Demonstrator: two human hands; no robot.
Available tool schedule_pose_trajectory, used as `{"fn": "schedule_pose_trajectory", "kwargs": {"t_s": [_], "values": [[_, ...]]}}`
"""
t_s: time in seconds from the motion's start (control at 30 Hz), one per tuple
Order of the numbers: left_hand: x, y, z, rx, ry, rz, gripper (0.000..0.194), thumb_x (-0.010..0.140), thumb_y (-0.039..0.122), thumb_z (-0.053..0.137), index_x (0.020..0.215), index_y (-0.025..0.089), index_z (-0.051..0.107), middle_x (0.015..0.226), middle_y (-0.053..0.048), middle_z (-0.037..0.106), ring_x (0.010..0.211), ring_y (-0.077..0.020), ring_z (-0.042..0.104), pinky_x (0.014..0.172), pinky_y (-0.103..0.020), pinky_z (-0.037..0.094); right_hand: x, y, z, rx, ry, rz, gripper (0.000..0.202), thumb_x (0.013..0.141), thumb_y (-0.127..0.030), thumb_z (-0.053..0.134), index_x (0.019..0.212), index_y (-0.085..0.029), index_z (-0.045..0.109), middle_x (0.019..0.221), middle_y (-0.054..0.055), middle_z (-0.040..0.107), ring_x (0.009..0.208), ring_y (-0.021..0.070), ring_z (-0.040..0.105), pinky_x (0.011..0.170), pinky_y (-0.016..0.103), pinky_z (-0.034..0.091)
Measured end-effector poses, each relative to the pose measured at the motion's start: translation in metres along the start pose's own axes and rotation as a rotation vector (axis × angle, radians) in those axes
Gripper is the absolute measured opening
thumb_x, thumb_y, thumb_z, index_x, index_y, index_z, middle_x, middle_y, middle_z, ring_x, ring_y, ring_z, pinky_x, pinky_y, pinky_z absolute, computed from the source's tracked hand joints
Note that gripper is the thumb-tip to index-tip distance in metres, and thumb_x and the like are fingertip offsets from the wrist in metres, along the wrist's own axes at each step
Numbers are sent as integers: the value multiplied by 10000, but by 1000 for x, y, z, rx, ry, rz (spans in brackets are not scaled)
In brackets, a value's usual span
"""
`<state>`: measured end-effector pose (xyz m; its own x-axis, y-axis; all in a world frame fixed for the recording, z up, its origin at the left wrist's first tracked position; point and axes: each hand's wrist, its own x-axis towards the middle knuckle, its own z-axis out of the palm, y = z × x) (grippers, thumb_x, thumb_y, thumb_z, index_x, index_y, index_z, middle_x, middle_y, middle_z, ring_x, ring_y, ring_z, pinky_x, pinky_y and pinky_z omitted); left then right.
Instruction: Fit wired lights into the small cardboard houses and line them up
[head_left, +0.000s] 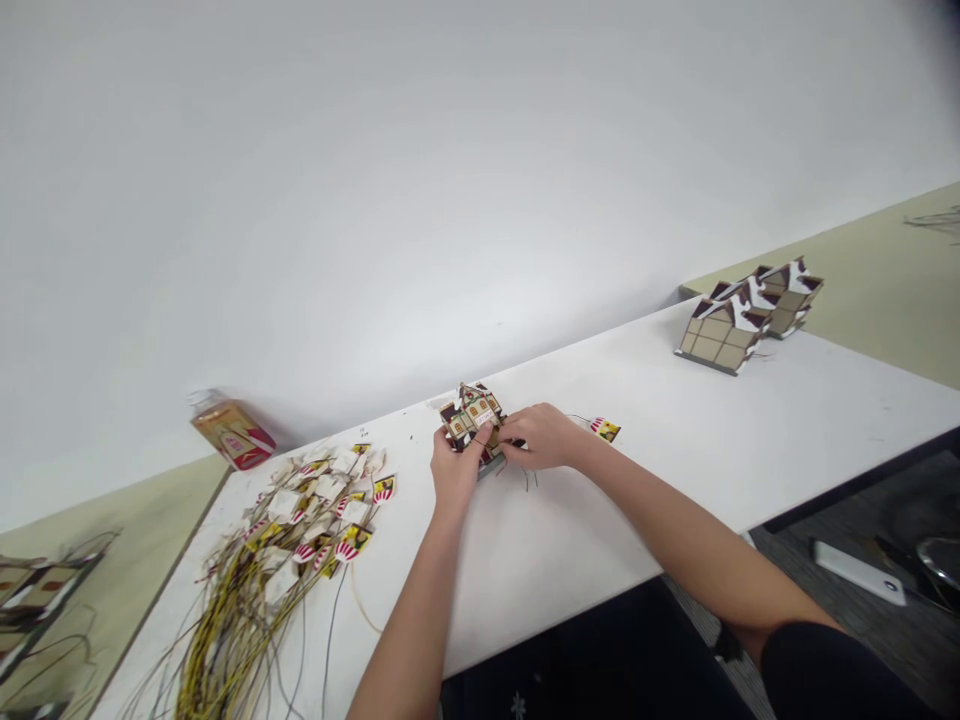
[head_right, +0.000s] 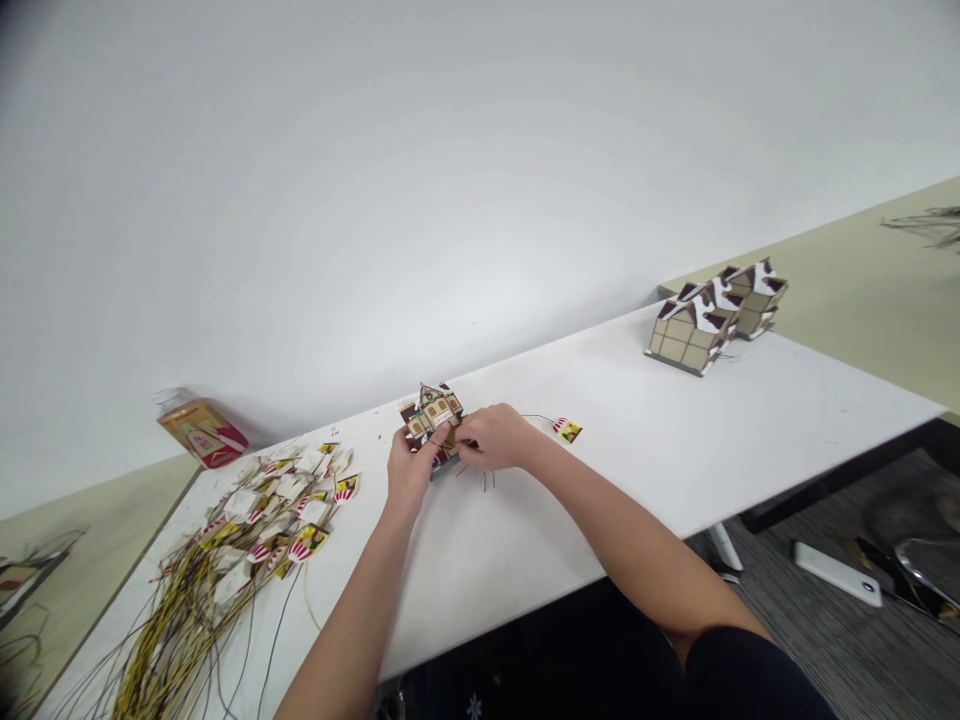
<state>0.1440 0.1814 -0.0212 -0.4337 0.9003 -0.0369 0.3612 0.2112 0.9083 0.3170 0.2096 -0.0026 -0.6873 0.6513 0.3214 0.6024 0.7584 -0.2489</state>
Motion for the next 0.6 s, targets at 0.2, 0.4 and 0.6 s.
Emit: {"fn": "schedule_pose_trajectory", "kwargs": {"t_s": [0.2,0.4,0.6], "values": [[1,-3,2,-15,-2,15,669,614,625,735,1098,200,555,1024,-81,674,883,-210,634,765,-317,492,-2,-3,-4,-83,-56,17,236,743,-362,592,917,-235,687,883,8,675,683,142,578,519,253,206],[2,-4,2,-27,-7,0,688,600,651,727,1092,199,558,1020,-84,667,876,-210,630,761,-320,491,-1,-4,0,-153,-95,17,401,735,-514,646,1023,-234,664,1019,32,656,741,162,612,518,248,272],[7,-10,3,-51,-6,-13,715,585,663,727,1095,189,567,991,-86,662,830,-196,628,740,-318,496,3,-7,11,-184,-70,90,346,815,-480,607,1050,-231,659,1054,52,643,781,166,623,536,243,334]]}}
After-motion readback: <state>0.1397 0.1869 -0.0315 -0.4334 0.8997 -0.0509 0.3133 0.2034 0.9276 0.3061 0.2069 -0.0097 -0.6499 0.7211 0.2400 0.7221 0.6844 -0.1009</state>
